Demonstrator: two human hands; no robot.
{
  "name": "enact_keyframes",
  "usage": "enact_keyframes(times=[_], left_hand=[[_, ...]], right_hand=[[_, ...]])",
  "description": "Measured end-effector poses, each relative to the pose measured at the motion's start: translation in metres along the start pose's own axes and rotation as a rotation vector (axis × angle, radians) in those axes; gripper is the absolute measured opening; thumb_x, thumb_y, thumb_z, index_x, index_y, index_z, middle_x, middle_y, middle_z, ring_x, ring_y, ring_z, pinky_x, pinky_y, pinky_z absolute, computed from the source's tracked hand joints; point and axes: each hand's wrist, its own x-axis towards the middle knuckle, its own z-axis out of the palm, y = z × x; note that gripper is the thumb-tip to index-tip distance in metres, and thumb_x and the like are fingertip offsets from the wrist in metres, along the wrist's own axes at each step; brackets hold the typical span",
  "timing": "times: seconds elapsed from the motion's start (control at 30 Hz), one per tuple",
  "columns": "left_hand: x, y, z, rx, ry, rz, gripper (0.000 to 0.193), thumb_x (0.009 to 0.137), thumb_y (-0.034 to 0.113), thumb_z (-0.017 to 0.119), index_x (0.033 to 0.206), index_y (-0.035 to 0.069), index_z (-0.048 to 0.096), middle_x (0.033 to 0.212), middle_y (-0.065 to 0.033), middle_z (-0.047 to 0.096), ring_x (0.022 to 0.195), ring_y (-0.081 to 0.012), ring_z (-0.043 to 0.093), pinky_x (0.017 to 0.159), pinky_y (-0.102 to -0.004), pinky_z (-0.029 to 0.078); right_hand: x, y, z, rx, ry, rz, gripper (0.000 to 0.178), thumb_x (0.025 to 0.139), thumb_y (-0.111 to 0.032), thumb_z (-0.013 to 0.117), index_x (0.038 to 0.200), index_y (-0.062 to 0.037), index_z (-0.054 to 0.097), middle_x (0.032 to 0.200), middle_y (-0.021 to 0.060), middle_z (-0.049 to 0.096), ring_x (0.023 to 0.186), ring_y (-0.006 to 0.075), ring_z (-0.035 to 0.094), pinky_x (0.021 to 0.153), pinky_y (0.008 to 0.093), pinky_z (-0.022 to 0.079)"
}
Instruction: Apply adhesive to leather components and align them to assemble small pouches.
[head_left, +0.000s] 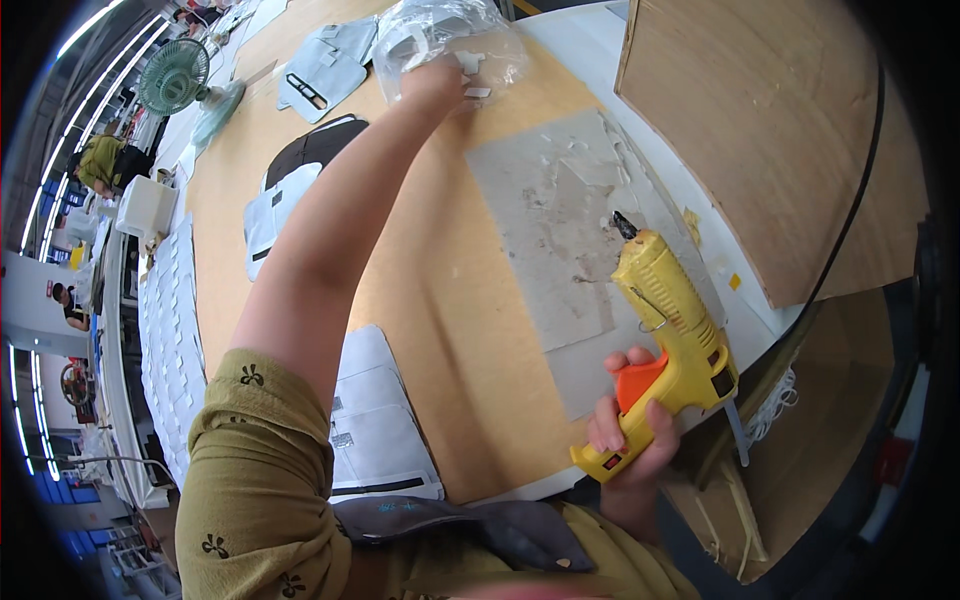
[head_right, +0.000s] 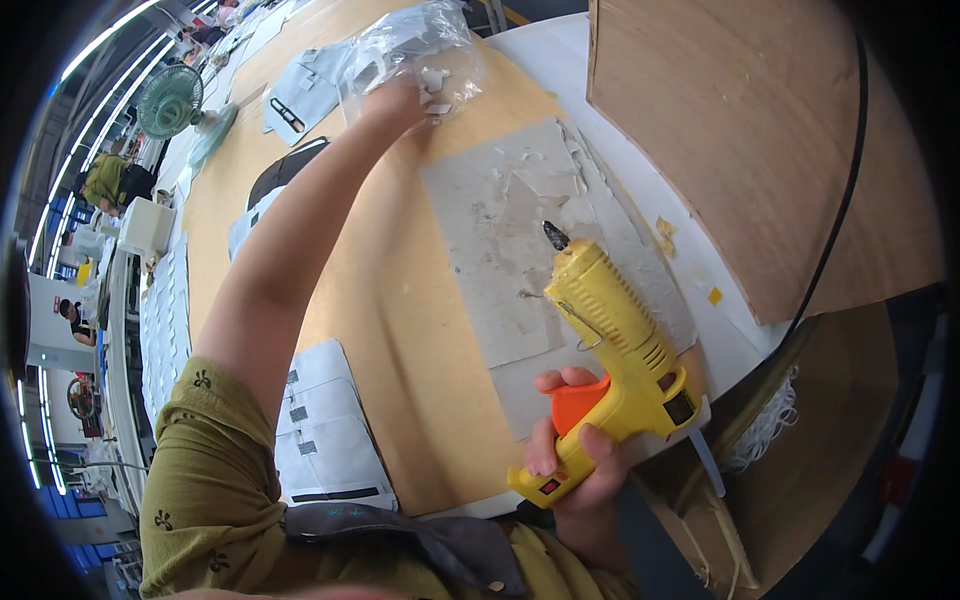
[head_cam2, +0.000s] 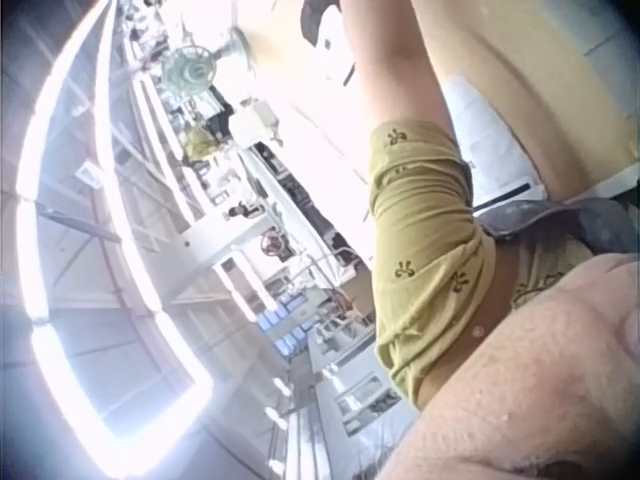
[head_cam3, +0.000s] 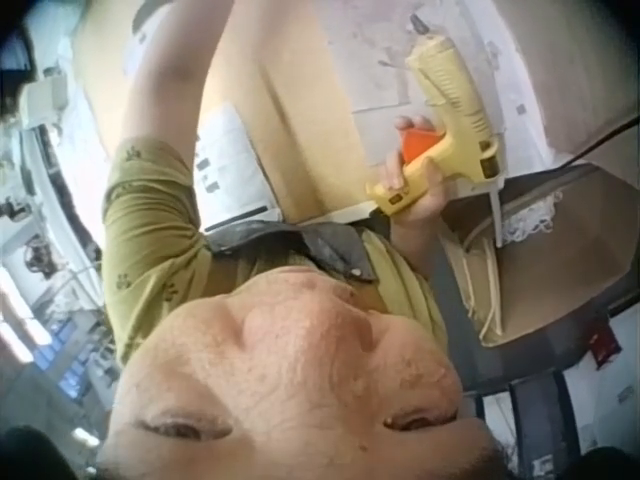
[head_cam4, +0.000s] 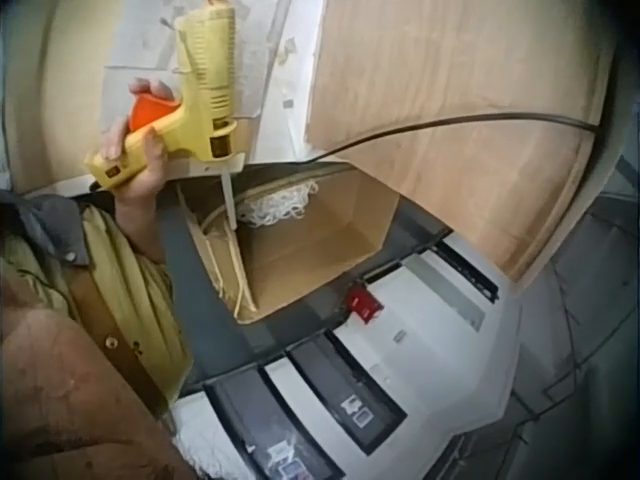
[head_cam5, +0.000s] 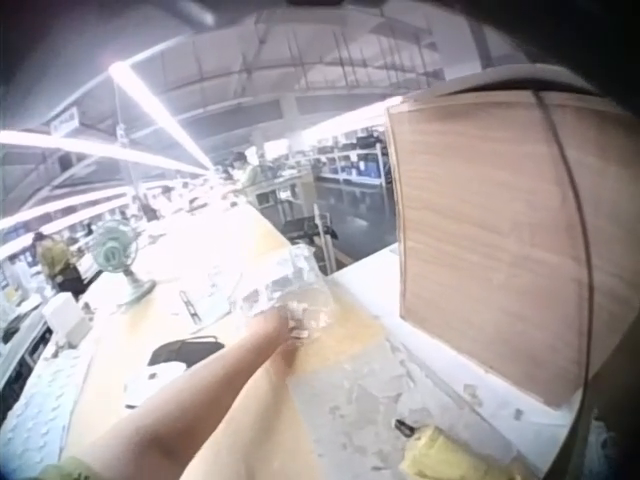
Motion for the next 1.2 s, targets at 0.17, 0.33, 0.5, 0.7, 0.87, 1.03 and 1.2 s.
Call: enact_keyframes(times=[0.17, 0.33, 0.5, 0.7, 0.87, 1.03, 1.2], left_hand=[[0.019, -0.032, 0.026, -0.174, 0.077, -0.206, 0.044, 0.089, 0.033, 0.056, 0.123, 0.007, 0.061, 0.124, -0.0165, 0.062, 0.117, -0.0308, 0.058, 0.097, -0.0398, 0.047], [0.012, -0.008, 0.007, -0.231, -0.132, -0.229, 0.049, 0.089, 0.041, 0.051, 0.119, 0.005, 0.065, 0.121, -0.0174, 0.064, 0.123, -0.0322, 0.054, 0.103, -0.0396, 0.041], [0.024, -0.005, 0.002, -0.201, -0.182, -0.269, 0.074, 0.086, 0.065, 0.054, 0.126, 0.004, 0.060, 0.122, -0.0120, 0.064, 0.119, -0.0270, 0.057, 0.094, -0.0418, 0.046], [-0.005, 0.028, -0.014, -0.857, -0.149, -0.325, 0.078, 0.092, 0.068, 0.043, 0.138, 0.007, 0.051, 0.137, -0.0193, 0.054, 0.122, -0.0337, 0.054, 0.106, -0.0427, 0.037], [0.027, -0.022, 0.017, -0.183, 0.157, -0.132, 0.065, 0.092, 0.059, 0.051, 0.130, 0.006, 0.056, 0.126, -0.0179, 0.060, 0.116, -0.0317, 0.058, 0.099, -0.0434, 0.043], [0.036, -0.017, -0.007, -0.086, 0.005, -0.056, 0.055, 0.093, 0.048, 0.054, 0.126, 0.003, 0.058, 0.120, -0.0172, 0.061, 0.112, -0.0331, 0.060, 0.096, -0.0441, 0.047], [0.039, -0.013, -0.035, 0.019, -0.154, 0.022, 0.045, 0.094, 0.037, 0.058, 0.121, 0.001, 0.059, 0.115, -0.0165, 0.062, 0.108, -0.0345, 0.062, 0.092, -0.0448, 0.050]], right_hand=[[0.000, 0.001, 0.001, 0.078, 0.002, 0.016, 0.055, 0.089, -0.024, 0.059, 0.135, -0.0005, 0.041, 0.129, 0.0229, 0.049, 0.050, 0.0153, 0.052, 0.050, 0.0301, 0.047], [-0.001, 0.000, -0.002, 0.097, -0.002, 0.019, 0.057, 0.089, -0.025, 0.059, 0.136, -0.0010, 0.041, 0.130, 0.0230, 0.048, 0.051, 0.0150, 0.052, 0.051, 0.0300, 0.047], [-0.001, 0.003, 0.001, 0.104, -0.023, 0.046, 0.057, 0.089, -0.026, 0.060, 0.137, -0.0013, 0.040, 0.131, 0.0227, 0.048, 0.051, 0.0148, 0.052, 0.051, 0.0302, 0.047], [-0.003, -0.002, -0.005, 0.082, 0.004, 0.024, 0.058, 0.089, -0.027, 0.060, 0.137, -0.0016, 0.040, 0.131, 0.0227, 0.048, 0.051, 0.0146, 0.052, 0.050, 0.0303, 0.046], [-0.001, 0.001, 0.000, 0.092, 0.002, 0.036, 0.058, 0.089, -0.026, 0.061, 0.137, -0.0014, 0.039, 0.130, 0.0224, 0.048, 0.051, 0.0150, 0.052, 0.049, 0.0305, 0.046], [-0.001, 0.003, -0.005, 0.108, -0.012, 0.026, 0.057, 0.090, -0.026, 0.060, 0.136, -0.0011, 0.038, 0.130, 0.0225, 0.047, 0.052, 0.0152, 0.052, 0.050, 0.0308, 0.047], [-0.003, 0.000, -0.001, 0.096, -0.006, 0.010, 0.057, 0.090, -0.025, 0.059, 0.137, -0.0008, 0.038, 0.130, 0.0227, 0.047, 0.052, 0.0153, 0.052, 0.051, 0.0311, 0.047]])
